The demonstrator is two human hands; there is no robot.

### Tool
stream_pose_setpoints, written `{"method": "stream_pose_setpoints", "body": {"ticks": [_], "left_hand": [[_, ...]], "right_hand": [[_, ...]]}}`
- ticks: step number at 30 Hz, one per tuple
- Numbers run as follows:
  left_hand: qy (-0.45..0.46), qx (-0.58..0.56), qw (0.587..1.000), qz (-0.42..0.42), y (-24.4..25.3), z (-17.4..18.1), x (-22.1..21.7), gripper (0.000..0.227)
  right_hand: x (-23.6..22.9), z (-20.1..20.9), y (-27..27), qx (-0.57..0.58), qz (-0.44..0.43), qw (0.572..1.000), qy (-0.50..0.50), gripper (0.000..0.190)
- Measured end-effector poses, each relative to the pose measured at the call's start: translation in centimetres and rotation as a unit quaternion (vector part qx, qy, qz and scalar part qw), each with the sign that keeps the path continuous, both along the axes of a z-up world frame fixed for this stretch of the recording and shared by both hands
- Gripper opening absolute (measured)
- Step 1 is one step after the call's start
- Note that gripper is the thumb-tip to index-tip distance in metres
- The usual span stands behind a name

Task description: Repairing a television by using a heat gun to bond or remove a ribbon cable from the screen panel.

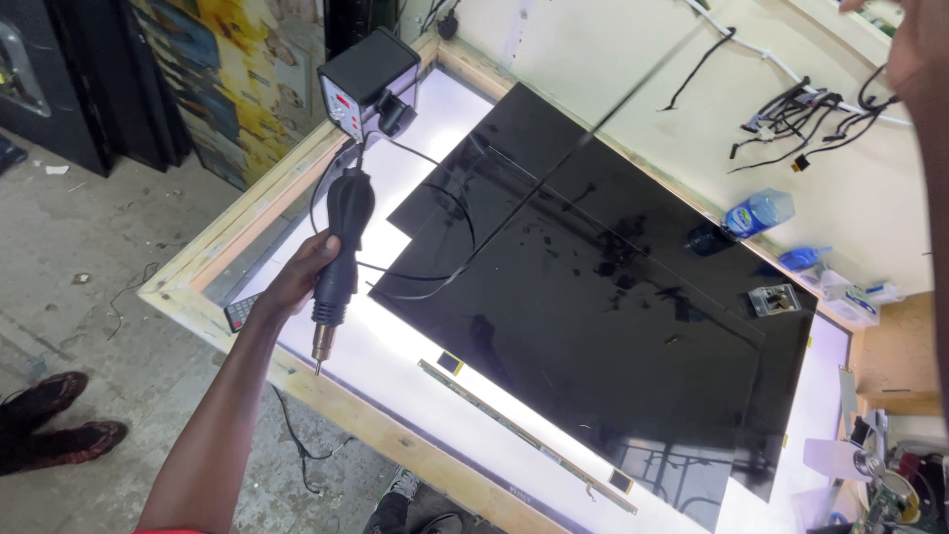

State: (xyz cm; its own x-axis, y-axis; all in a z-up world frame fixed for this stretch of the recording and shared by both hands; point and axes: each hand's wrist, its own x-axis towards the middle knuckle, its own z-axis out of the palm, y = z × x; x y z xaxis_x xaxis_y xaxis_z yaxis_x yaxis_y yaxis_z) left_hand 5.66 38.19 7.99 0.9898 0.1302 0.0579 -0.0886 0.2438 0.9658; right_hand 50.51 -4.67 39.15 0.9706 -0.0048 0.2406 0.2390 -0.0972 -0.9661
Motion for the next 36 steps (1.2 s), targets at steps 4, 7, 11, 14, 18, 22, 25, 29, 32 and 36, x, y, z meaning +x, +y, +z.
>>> {"method": "stream_pose_setpoints", "body": {"ticks": [4, 7, 11, 14, 18, 22, 25, 29, 32, 36], "left_hand": [[0.03, -0.04, 0.999, 0.0, -0.4, -0.6, 0.0, 0.054], [0.002, -0.068, 0.998, -0.006, -2.6, 0.3, 0.1, 0.057], [-0.08, -0.059, 0.995, -0.025, -5.0, -2.4, 1.1, 0.058], [-0.096, -0.07, 0.992, -0.042, -8.2, -1.3, 1.7, 0.056], [-0.104, -0.111, 0.985, -0.076, -12.5, -1.7, 3.2, 0.059], [-0.108, -0.121, 0.98, -0.113, -16.8, -1.2, 4.5, 0.058], [-0.11, -0.118, 0.977, -0.142, -20.0, -1.0, 5.2, 0.059], [-0.098, -0.103, 0.98, -0.14, -24.1, -2.7, 5.2, 0.062], [-0.088, -0.09, 0.982, -0.144, -27.4, -4.3, 5.1, 0.065], [-0.064, -0.048, 0.992, -0.094, -33.7, -5.6, 5.1, 0.069]], "right_hand": [[-1.8, -5.6, -6.0, 0.049, -0.101, 0.991, -0.073, 0.031], [-7.3, -14.7, -8.6, 0.043, -0.135, 0.984, -0.105, 0.019], [-16.7, -23.2, -11.7, -0.58, 0.142, 0.802, -0.033, 0.056], [-17.9, -28.0, -15.7, -0.403, 0.082, 0.911, 0.027, 0.033], [-19.4, -33.3, -19.1, -0.562, 0.076, 0.823, 0.014, 0.019], [-23.2, -35.9, -20.4, -0.58, 0.032, 0.814, 0.014, 0.049], [-26.3, -32.7, -19.3, -0.499, 0.065, 0.862, 0.064, 0.03], [-29.9, -29.1, -19.2, -0.465, 0.021, 0.885, 0.021, 0.074], [-35.8, -33.2, -22.2, -0.403, -0.146, 0.903, 0.036, 0.024], [-45.8, -38.1, -21.7, -0.299, -0.259, 0.875, 0.278, 0.016]]}}
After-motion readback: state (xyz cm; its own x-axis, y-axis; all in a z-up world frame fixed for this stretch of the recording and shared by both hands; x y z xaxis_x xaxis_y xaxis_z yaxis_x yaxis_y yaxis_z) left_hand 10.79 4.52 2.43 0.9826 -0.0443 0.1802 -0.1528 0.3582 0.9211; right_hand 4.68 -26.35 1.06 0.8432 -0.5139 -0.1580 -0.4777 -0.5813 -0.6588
